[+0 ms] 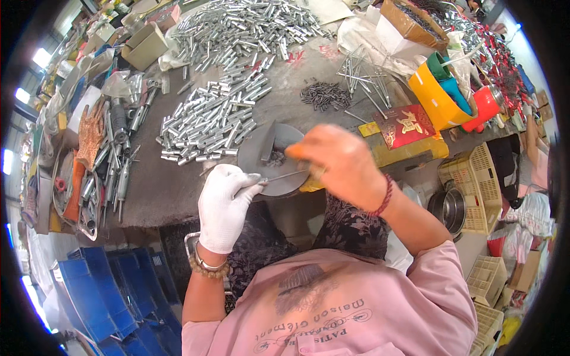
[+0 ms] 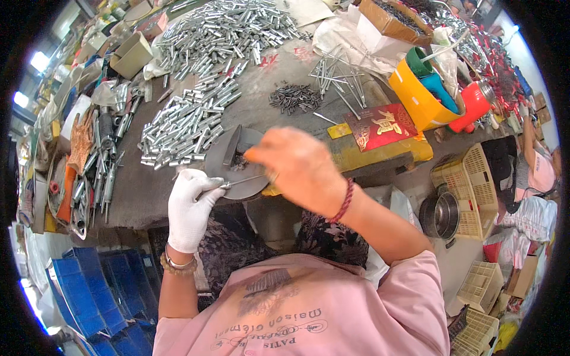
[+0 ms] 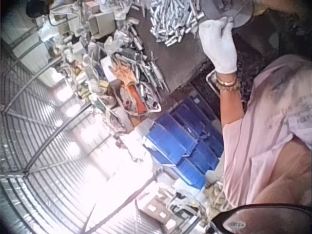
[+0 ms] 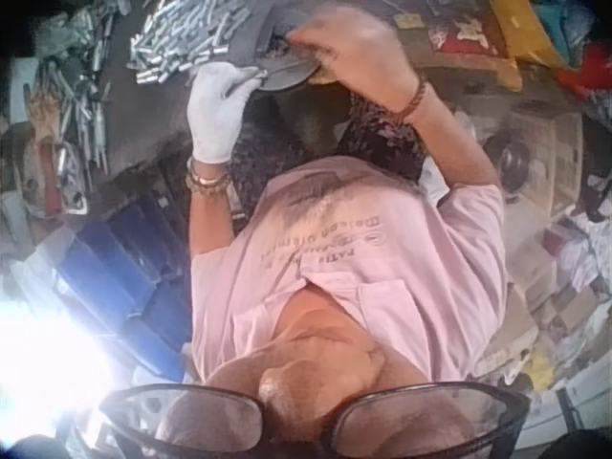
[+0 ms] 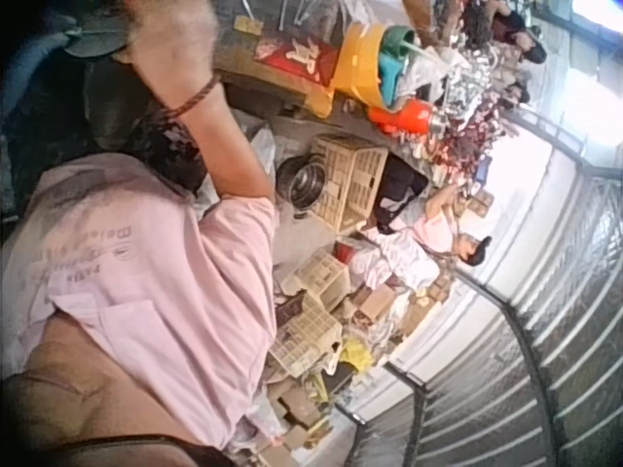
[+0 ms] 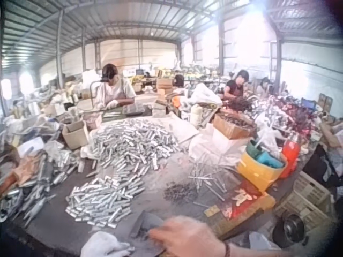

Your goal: The person assembles metal components by inserting pins into metal tubes, tapping them into place with a hand tool on an anvil, and placing the assembled pieces onto a metal tray. The person then hands the filled tray to a coworker before continuing to assemble more components.

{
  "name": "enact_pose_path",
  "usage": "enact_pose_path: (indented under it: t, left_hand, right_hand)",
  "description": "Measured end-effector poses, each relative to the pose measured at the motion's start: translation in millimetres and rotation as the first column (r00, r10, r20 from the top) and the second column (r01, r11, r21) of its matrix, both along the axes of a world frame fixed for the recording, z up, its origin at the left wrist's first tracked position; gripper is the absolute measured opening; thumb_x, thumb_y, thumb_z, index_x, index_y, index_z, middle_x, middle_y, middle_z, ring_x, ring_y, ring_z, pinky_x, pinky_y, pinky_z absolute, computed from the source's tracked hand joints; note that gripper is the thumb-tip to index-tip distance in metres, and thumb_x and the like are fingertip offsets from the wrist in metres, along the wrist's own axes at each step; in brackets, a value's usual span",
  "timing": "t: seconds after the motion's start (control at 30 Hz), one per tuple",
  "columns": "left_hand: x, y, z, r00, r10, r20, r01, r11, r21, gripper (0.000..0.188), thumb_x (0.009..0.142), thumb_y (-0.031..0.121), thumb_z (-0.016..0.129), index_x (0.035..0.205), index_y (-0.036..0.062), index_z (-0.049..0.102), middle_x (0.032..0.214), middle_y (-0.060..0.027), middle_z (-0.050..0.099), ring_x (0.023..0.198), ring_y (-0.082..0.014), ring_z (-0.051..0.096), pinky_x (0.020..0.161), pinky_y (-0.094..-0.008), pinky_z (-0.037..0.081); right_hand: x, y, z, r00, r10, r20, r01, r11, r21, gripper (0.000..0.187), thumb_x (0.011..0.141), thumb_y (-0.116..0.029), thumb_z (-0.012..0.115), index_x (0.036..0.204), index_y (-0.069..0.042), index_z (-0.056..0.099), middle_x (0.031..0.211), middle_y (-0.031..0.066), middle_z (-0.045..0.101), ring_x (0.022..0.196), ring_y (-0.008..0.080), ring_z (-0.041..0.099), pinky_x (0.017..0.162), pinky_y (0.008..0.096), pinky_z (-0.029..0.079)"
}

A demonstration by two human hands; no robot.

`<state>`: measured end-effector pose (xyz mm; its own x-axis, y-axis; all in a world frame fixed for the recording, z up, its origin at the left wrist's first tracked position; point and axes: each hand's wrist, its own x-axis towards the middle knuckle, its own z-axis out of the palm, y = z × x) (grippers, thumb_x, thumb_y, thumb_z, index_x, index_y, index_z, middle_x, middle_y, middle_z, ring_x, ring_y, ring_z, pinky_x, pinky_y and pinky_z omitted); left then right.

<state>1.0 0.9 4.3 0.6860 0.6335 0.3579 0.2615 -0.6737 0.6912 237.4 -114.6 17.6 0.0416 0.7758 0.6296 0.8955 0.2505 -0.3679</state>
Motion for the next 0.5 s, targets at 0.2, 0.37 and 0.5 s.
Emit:
enact_pose_path:
  t: [0.2, 0.37, 0.5]
  left_hand:
    - [1.8, -1.1, 0.8, 0.999, 0.012, 0.032, -0.013, 0.999, 0.038, 0.016, 0.082, 0.007, 0.086, 0.097, 0.0050, 0.080, 0.093, -0.0095, 0.070, 0.095, -0.0277, 0.067, 0.086, -0.0381, 0.054]
    - [2.2, -0.5, 0.1, 0.999, 0.009, 0.049, -0.011, 0.999, 0.042, 0.017, 0.081, 0.007, 0.086, 0.097, 0.0050, 0.080, 0.093, -0.0093, 0.070, 0.094, -0.0278, 0.067, 0.085, -0.0380, 0.054]
    - [-0.9, -0.1, -3.8, 0.999, -0.002, 0.039, 0.000, 0.999, 0.052, 0.020, 0.079, -0.002, 0.085, 0.098, 0.0020, 0.079, 0.092, -0.0086, 0.067, 0.094, -0.0260, 0.065, 0.085, -0.0362, 0.052]
  right_hand:
    - [80.5, 10.9, 3.8, 0.946, -0.306, 0.107, 0.323, 0.917, -0.234, 0.018, 0.082, -0.007, 0.079, 0.099, -0.011, 0.077, 0.100, 0.0071, 0.069, 0.102, 0.0310, 0.070, 0.089, 0.0432, 0.057]
    - [85.6, 27.7, -2.5, 0.948, -0.213, 0.237, 0.268, 0.936, -0.230, 0.017, 0.082, -0.009, 0.079, 0.099, -0.011, 0.077, 0.102, 0.0074, 0.067, 0.106, 0.0301, 0.069, 0.091, 0.0440, 0.057]
    - [83.1, 36.6, -3.8, 0.929, -0.181, 0.322, 0.266, 0.933, -0.244, 0.017, 0.082, -0.009, 0.078, 0.099, -0.010, 0.077, 0.102, 0.0076, 0.066, 0.106, 0.0304, 0.068, 0.092, 0.0448, 0.057]
